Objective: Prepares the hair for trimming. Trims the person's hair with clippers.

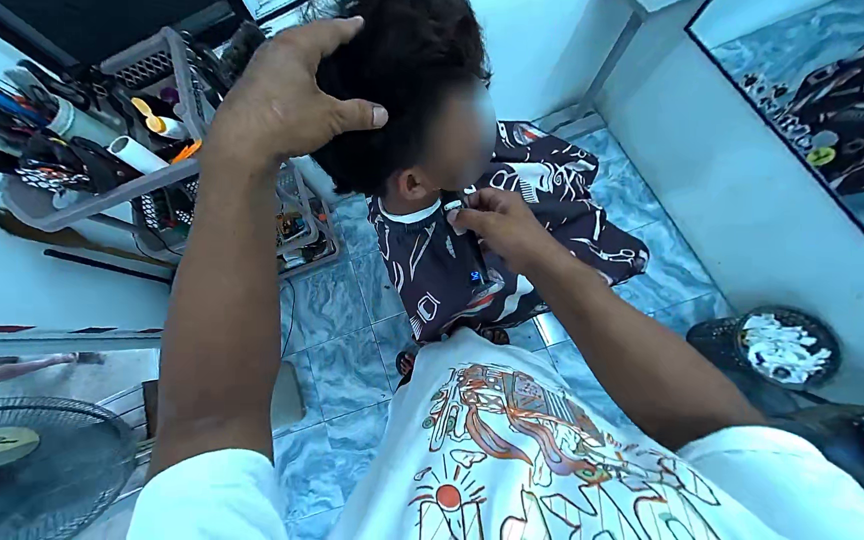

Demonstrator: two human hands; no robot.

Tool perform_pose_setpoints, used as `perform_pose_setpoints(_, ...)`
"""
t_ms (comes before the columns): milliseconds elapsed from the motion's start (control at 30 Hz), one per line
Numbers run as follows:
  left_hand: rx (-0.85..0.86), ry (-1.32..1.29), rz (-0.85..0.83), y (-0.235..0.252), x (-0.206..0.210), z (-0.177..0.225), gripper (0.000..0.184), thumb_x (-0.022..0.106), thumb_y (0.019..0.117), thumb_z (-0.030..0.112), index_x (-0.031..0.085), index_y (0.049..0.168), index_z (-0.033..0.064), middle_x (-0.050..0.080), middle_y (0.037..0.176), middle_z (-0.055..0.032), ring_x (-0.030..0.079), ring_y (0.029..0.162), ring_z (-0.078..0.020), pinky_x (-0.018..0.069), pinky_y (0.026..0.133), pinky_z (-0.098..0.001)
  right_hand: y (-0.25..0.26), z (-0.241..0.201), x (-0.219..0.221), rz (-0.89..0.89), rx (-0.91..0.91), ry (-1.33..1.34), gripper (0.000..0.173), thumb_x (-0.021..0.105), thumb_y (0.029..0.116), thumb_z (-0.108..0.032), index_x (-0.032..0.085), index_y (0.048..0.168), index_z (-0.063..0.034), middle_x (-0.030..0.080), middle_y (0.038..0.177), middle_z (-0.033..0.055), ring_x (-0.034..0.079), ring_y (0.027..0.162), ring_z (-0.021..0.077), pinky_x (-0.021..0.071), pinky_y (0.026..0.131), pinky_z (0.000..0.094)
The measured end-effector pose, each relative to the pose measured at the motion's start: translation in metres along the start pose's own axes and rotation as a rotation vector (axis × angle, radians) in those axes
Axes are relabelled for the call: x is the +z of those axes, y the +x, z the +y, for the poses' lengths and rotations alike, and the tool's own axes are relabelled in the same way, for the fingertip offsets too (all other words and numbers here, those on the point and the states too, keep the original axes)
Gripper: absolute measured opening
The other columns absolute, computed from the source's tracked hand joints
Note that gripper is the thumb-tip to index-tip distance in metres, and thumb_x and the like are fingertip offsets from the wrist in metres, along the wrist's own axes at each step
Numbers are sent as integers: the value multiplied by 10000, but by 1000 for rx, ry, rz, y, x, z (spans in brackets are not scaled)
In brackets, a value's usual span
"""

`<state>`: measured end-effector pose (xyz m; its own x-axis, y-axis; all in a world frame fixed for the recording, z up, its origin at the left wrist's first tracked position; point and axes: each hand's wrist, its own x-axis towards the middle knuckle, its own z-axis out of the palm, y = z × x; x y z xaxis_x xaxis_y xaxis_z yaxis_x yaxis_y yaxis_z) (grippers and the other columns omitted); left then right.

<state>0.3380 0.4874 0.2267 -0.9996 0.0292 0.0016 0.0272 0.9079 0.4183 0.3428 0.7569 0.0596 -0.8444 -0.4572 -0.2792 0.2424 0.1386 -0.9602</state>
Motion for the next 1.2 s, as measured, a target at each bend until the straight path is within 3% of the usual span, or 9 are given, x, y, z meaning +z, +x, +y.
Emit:
perform_pose_setpoints(167, -21, -6, 1, 11, 3, 14, 721, 834, 804, 516, 586, 1432, 264, 617, 1402, -14, 573, 1304, -118, 456, 1128, -435, 8, 7, -3, -1, 124, 143, 237, 742, 927, -253, 625, 955, -48, 648, 757, 77, 601, 567, 147, 495, 474, 294)
perform_pose_setpoints(267, -18, 4, 1, 13, 5, 18, 647, 834, 793, 525, 649, 1336, 226, 660, 1312, -15, 617, 1229, -99, 500, 1078, -419, 9, 5, -5, 8, 123, 192, 221, 735, 929, -244, 641, 965, -47, 655, 752, 72, 612, 570, 142, 508, 483, 290)
perform_pose_setpoints(400, -18, 1, 0, 16, 6, 18, 643, 830, 781, 555, 660, 1322, 254, 669, 1300, 8, 624, 1217, -85, 507, 1072, -422, 8, -2, -7, -20, 27, 274, 213, 727, 927, -222, 637, 960, -32, 677, 802, 90, 663, 662, 172, 574, 581, 339)
perform_pose_setpoints(533, -18, 16, -1, 18, 6, 16, 667, 828, 779, 566, 652, 1339, 250, 665, 1307, -1, 621, 1223, -92, 505, 1073, -431, 11, -1, -6, -19, -3, 274, 200, 732, 911, -192, 623, 923, -25, 663, 776, 96, 651, 646, 175, 564, 568, 341)
perform_pose_setpoints(667, -19, 45, 15, 17, 6, 16, 694, 820, 777, 592, 640, 1355, 255, 647, 1337, -19, 599, 1260, -119, 478, 1097, -456, 13, -11, -7, -12, -90, 244, 190, 740, 912, -179, 630, 911, -25, 657, 789, 89, 658, 684, 176, 591, 634, 355)
perform_pose_setpoints(900, -53, 60, 15, 16, 6, 18, 722, 813, 775, 608, 604, 1380, 275, 632, 1353, -41, 592, 1272, -160, 468, 1091, -499, 13, -19, -8, -3, -172, 197, 188, 740, 912, -182, 630, 915, -30, 635, 775, 78, 641, 665, 166, 578, 614, 334)
perform_pose_setpoints(1200, -46, 33, 16, 14, 7, 19, 713, 822, 789, 575, 596, 1400, 283, 621, 1378, -3, 581, 1286, -110, 470, 1112, -444, 15, -27, -12, 14, -206, 76, 187, 762, 893, -174, 646, 910, -28, 651, 766, 79, 648, 653, 160, 576, 600, 322)
